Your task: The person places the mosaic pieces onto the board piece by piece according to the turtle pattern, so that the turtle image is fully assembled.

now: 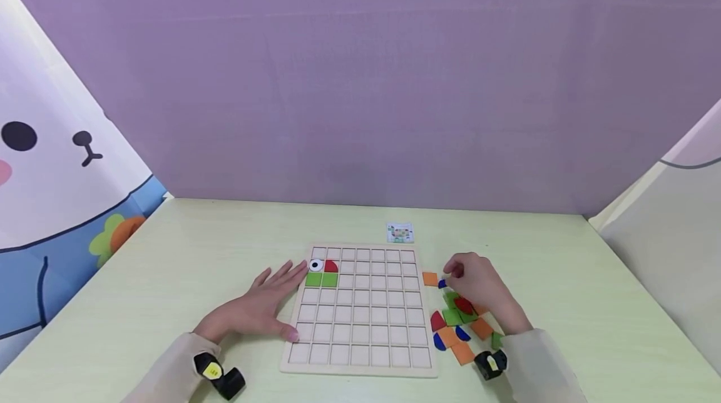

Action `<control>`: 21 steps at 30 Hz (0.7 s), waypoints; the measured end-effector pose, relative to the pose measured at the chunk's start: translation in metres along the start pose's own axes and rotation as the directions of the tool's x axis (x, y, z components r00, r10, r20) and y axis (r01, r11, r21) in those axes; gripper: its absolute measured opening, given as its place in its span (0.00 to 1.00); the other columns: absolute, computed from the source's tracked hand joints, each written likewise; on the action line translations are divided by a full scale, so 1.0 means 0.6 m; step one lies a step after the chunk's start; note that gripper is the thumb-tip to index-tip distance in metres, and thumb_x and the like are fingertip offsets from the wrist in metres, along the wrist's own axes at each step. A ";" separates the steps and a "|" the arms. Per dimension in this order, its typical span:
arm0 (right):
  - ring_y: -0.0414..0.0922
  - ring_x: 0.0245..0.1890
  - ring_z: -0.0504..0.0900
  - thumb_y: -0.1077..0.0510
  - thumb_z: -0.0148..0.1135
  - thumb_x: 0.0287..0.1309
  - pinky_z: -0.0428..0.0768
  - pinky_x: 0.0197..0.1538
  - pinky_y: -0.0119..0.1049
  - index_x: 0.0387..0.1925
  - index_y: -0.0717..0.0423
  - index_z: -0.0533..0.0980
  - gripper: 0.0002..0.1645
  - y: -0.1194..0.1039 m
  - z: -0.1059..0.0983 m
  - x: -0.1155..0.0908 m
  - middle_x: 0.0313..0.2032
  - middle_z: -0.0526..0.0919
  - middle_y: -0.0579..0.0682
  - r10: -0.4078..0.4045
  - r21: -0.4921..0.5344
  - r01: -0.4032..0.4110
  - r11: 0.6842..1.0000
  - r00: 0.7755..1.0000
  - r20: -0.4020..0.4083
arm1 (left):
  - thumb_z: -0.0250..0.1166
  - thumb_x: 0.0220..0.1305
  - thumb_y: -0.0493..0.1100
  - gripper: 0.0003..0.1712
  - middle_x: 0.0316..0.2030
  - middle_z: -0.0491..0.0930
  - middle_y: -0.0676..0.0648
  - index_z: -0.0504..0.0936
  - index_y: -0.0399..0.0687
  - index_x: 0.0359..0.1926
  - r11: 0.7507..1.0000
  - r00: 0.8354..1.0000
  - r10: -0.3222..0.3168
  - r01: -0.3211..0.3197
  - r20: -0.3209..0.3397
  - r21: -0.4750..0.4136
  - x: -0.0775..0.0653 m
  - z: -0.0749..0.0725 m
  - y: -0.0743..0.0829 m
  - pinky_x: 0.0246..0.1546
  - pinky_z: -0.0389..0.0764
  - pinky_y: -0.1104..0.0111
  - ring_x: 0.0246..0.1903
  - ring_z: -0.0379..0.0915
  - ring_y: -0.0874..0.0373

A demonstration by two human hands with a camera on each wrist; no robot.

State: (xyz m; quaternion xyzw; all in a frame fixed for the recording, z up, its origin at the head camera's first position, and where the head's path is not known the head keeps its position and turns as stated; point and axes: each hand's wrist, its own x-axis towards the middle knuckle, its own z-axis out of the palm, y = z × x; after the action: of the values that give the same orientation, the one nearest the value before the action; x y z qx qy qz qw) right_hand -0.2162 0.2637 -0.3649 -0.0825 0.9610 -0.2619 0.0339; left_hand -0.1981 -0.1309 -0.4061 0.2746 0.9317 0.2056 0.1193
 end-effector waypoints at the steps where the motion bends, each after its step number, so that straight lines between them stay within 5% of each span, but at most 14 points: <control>1: 0.44 0.32 0.75 0.64 0.63 0.54 0.80 0.37 0.39 0.37 0.62 0.79 0.07 0.004 -0.003 0.000 0.32 0.81 0.50 0.004 -0.006 -0.004 1.000 1.000 -0.003 | 0.67 0.44 0.72 0.68 0.76 0.39 0.46 0.44 0.45 0.75 1.000 1.000 0.000 0.000 -0.001 0.001 0.000 0.000 0.000 0.70 0.32 0.40 0.75 0.28 0.43; 21: 0.49 0.36 0.77 0.66 0.67 0.47 0.82 0.37 0.43 0.42 0.65 0.78 0.16 0.082 -0.028 -0.001 0.38 0.82 0.56 0.023 -0.038 -0.021 0.999 0.999 0.042 | 0.66 0.44 0.73 0.67 0.76 0.40 0.48 0.44 0.47 0.75 1.000 1.000 -0.011 0.011 -0.005 -0.018 0.000 0.001 -0.002 0.70 0.31 0.41 0.75 0.29 0.44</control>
State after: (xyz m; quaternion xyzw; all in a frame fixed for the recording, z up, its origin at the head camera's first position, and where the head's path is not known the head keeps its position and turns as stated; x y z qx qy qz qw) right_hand -0.2244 0.3138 -0.3755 -0.0780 0.9656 -0.2417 0.0556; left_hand -0.1983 -0.1314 -0.4073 0.2677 0.9316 0.2142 0.1207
